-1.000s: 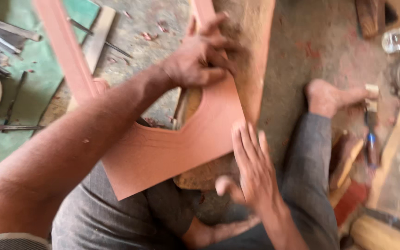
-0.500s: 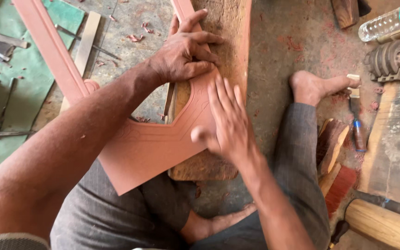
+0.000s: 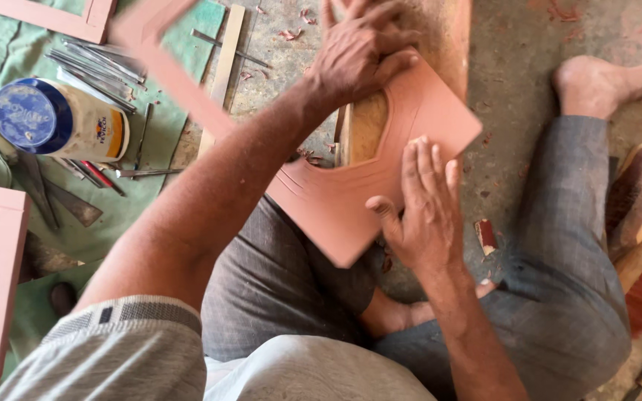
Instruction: The person holds and rubs a wooden frame against a large wooden block, moving the frame in circular and sliding motions.
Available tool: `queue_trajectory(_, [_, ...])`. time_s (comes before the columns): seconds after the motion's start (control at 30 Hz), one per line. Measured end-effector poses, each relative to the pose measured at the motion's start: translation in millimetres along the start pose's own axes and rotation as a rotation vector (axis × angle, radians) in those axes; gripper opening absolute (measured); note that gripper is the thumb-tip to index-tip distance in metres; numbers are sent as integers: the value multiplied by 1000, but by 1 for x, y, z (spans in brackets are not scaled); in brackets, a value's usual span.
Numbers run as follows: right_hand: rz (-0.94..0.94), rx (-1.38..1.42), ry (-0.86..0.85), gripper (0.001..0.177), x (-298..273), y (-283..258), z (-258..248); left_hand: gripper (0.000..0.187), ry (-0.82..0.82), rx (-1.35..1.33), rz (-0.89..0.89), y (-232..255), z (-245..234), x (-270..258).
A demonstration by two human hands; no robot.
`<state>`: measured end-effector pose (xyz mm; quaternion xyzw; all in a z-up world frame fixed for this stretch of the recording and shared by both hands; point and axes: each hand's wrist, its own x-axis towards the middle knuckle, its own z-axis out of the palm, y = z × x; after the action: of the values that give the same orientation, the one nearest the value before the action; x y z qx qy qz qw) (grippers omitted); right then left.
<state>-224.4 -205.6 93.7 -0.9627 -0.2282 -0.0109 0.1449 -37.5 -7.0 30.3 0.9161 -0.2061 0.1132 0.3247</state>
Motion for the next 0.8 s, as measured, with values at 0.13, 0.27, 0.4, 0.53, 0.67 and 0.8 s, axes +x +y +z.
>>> queue_trajectory(0.13, [59, -18, 13, 98, -41, -18, 0, 49, 201, 247, -200, 9, 8, -23])
queue_trajectory(0.27, [144, 2, 82, 99, -73, -13, -3, 52, 236, 338, -335, 25, 0, -52])
queue_trajectory(0.4, [218, -27, 107, 95, -75, 9, -5, 49, 80, 284, -219, 40, -11, -48])
queue_trajectory(0.53, [201, -3, 99, 94, -77, 11, -8, 59, -219, 133, -257, 55, -20, -42])
queue_trajectory(0.67, [211, 77, 48, 96, -90, -9, -10, 54, -206, 135, -212, 42, -43, -72])
queue_trajectory(0.8, [140, 68, -6, 103, -78, -11, -1, 59, -176, 175, -301, 25, -60, -87])
